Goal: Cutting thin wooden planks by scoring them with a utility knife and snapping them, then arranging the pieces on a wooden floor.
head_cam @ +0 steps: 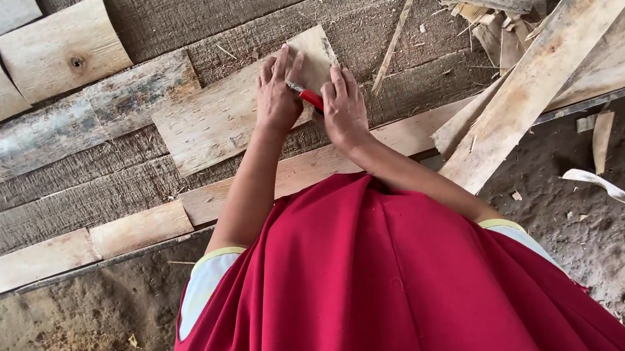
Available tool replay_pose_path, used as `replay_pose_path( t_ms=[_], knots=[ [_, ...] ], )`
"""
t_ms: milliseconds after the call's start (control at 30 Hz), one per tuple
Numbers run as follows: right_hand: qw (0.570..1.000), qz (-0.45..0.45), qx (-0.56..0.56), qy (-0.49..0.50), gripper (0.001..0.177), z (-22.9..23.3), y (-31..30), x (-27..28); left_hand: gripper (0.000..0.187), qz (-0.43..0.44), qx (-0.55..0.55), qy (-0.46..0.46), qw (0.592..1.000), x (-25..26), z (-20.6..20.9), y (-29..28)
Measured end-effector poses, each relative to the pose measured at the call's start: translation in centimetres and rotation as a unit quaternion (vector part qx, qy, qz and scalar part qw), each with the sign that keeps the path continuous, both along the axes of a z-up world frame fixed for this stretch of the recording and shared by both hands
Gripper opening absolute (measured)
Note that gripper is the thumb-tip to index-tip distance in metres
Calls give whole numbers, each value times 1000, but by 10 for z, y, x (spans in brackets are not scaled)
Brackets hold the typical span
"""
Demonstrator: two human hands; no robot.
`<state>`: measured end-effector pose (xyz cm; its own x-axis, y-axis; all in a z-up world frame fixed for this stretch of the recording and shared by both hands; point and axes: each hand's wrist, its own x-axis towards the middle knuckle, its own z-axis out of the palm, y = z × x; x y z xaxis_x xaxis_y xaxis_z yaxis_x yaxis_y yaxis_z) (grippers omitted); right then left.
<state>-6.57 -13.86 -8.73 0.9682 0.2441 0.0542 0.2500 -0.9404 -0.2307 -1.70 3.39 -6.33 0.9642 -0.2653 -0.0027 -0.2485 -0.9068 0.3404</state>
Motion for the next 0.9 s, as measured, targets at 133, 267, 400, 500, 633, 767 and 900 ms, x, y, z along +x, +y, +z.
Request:
replay_pose_path(
  t_ms=[133, 267, 400, 500, 633, 767, 900],
  knots=[
    [999, 1, -31, -31, 47, 37, 4, -1, 62, 12, -16, -23, 1000, -1, -2, 0],
    [998, -7, -13, -56, 57, 14, 4, 0, 72, 1, -11, -37, 999, 1, -7, 1],
    [1000, -5, 17, -5, 57, 33, 0, -1, 81, -4, -3, -25, 1000, 4, -19, 1],
    [981, -45, 176, -61, 33, 56, -14, 2, 77, -13, 22, 112, 993, 5, 23, -9],
    [933, -90, 347, 6, 23, 61, -58, 3, 67, -2, 30, 153, 988, 1, 55, -23],
    [919, -143, 363, 54, 29, 39, -82, 5, 84, 5, 32, 182, 983, 2, 53, -28],
    [915, -124, 371, 93, 34, 43, -73, -2, 91, 12, 32, 210, 977, 5, 58, -31]
  ],
)
